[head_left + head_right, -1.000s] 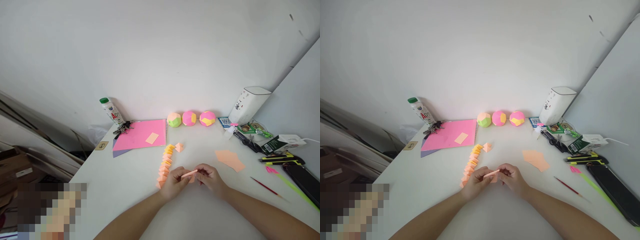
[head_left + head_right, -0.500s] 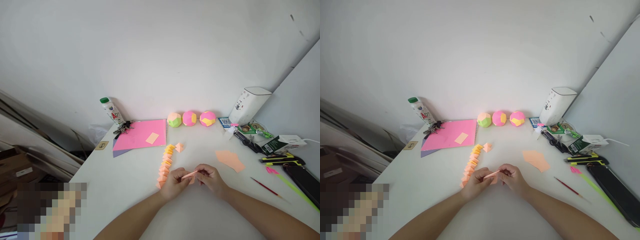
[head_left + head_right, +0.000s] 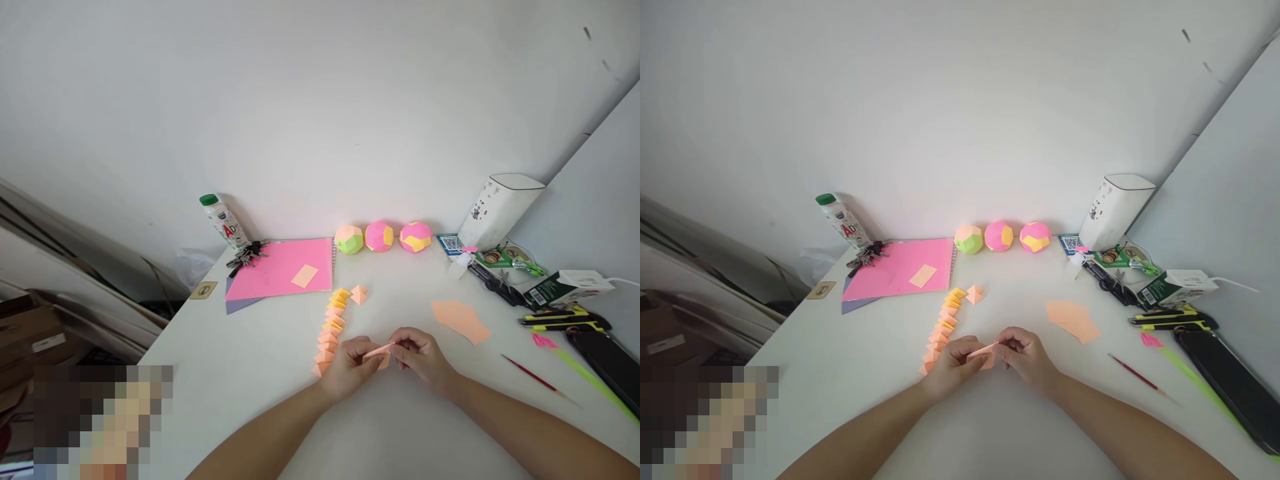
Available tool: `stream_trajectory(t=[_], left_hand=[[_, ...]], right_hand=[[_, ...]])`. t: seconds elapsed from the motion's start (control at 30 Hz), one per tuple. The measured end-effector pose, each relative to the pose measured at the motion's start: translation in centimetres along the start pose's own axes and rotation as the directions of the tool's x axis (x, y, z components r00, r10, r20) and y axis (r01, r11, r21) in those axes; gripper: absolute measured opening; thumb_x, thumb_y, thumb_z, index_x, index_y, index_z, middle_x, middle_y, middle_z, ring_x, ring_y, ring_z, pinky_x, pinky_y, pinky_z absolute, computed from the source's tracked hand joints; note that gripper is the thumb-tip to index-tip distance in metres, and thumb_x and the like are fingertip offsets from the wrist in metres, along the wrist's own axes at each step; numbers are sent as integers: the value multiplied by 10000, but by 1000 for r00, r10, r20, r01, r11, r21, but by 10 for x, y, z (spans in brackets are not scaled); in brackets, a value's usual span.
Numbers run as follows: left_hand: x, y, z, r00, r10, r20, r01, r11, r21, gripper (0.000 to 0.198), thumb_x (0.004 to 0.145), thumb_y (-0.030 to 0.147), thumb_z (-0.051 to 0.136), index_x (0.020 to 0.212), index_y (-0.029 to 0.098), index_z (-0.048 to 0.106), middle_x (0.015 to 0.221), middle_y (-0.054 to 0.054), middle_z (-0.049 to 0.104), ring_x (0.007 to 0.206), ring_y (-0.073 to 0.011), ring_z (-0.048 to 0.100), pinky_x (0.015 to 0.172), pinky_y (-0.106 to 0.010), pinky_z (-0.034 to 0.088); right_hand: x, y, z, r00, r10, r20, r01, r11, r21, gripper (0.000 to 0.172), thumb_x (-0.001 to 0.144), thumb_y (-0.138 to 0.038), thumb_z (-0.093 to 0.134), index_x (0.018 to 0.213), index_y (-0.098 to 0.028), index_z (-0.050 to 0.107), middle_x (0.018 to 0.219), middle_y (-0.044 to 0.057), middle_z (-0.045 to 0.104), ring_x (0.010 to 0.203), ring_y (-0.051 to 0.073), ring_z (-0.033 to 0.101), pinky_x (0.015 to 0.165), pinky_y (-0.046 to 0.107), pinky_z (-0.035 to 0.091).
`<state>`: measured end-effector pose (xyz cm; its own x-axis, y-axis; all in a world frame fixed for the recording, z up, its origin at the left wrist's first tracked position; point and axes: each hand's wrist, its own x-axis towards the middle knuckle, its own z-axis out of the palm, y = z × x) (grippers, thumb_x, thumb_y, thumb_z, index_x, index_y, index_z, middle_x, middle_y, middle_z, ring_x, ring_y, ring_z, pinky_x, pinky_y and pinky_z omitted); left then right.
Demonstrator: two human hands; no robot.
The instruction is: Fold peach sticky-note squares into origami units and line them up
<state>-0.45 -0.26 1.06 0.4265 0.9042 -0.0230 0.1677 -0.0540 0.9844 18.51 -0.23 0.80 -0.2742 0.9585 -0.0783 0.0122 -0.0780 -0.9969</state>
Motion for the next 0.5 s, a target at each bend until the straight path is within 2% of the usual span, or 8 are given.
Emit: stream_trajectory(t=[0.17,0.5], left_hand=[[0,0,1,1000,7,-5,-7,1000,-6,260,809,325,563,622,155,623,610,13,436,565,-104,416,525,-226,339],[0,0,1,1000,14,-9,-14,1000,-12,267,804,339,564,616,158,626,612,8,441,569,-108,431,524,-228,347]], right_hand=[[1,1,0,1000,7,-15,-7,1000,18,263,746,-431,696,789,-181,627,616,-25,526,512,105,485,488,248,458],[1,4,-1,1000,10,7,-10,1000,2,250,733,-425,708,760,-181,660,600,-24,531,524,114,488,491,249,454]])
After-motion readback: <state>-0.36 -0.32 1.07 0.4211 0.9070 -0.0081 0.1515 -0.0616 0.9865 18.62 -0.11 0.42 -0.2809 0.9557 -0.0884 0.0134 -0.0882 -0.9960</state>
